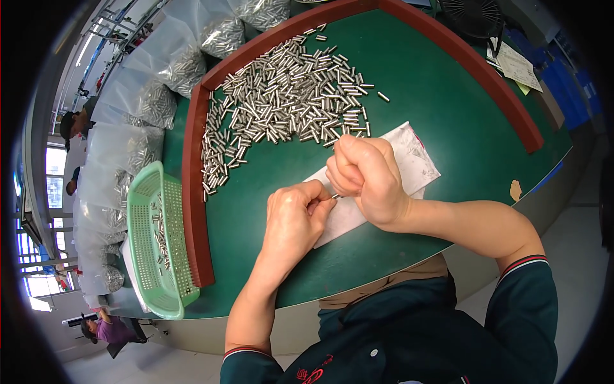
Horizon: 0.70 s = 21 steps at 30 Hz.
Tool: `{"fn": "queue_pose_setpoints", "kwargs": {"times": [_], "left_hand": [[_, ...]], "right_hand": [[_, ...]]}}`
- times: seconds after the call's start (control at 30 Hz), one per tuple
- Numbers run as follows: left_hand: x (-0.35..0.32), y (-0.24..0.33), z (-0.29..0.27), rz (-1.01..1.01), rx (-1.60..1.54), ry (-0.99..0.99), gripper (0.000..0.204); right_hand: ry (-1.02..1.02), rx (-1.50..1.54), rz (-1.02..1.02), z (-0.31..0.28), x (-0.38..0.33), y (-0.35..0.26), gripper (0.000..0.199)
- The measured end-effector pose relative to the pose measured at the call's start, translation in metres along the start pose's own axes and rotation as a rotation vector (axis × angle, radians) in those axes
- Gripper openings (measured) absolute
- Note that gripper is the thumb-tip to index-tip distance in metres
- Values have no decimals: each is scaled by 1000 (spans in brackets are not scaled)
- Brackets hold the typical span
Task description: Picking up individual metal pins from a bulk pile, inspecting them, and using a small hand tool to scrape the tips before sorting them into a basket.
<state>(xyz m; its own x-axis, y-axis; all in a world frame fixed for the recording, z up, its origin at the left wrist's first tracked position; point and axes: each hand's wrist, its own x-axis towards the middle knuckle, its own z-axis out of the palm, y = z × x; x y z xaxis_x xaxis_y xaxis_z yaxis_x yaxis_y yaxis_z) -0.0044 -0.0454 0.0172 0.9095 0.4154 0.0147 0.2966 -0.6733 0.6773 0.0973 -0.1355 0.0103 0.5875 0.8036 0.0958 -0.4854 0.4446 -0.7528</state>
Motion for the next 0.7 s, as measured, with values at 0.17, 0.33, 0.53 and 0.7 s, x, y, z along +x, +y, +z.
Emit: {"fn": "queue_pose_setpoints", "kwargs": {"times": [0.17, 0.33, 0.53, 0.7], "left_hand": [[2, 0, -1, 26, 14, -14, 7], [-2, -3, -4, -1, -6, 9, 8], [5, -20, -23, -239, -1025, -293, 8], [13, -38, -29, -286, -1526, -168, 18]], "right_hand": [[-4, 8, 1, 1, 0, 0, 36], [48, -79, 3, 7, -1, -1, 40], [30, -94, 41, -1, 1, -2, 42], [14, -93, 65, 1, 1, -4, 42]]}}
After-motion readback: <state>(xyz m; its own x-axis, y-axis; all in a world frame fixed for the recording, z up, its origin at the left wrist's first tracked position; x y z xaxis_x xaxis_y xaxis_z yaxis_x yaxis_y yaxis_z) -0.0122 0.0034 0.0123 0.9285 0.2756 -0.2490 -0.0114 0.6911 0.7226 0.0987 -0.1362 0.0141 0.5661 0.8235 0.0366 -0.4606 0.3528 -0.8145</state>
